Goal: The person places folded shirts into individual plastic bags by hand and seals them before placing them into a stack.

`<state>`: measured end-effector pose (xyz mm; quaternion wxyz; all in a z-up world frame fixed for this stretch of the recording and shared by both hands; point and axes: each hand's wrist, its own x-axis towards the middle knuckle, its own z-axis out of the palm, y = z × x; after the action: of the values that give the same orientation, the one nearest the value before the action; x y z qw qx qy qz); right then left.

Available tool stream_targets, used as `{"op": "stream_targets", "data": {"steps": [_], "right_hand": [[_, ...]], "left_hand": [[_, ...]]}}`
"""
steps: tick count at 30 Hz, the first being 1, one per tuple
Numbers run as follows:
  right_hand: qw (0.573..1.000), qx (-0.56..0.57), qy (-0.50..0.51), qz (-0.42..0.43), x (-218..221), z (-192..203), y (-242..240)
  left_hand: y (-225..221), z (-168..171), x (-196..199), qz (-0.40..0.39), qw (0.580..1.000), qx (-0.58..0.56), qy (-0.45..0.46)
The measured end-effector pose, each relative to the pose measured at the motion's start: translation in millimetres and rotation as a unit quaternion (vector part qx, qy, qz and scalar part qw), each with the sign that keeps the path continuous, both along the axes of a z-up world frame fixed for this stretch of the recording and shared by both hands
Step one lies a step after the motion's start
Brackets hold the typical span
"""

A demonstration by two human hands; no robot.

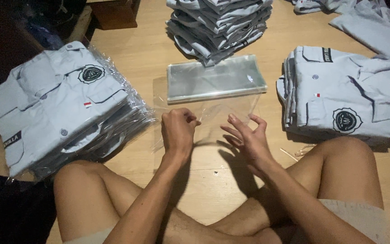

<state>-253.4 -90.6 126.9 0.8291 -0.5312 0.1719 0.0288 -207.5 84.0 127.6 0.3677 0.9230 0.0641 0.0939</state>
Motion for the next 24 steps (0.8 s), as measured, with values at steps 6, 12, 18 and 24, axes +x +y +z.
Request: {"op": "stream_targets", "data": {"steps": [6, 12, 18, 24], "right_hand": [[0.997, 0.002, -0.052, 0.06, 15.1, 13.9, 21.1], [0.995, -0.071, -0.04, 0.063, 31.9, 13.8, 24.3], [0.984, -0.128, -0.056, 0.109, 28.3, -9.1, 4.4], [0.991, -0.073, -0.051, 0.102, 48.6, -5.2, 14.7]], "left_hand": [[-0.8, 28.6, 1.4, -0.032, 0.998, -0.021, -0.039], [-4.0, 75.5, -14.2, -0.042, 0.995, -0.064, -0.06], [9.7, 68.2, 19.5, -0.056, 0.981, -0.078, -0.17], [-11.1, 129.8, 7.6, 0.091, 0.892, -0.026, -0.443]]}}
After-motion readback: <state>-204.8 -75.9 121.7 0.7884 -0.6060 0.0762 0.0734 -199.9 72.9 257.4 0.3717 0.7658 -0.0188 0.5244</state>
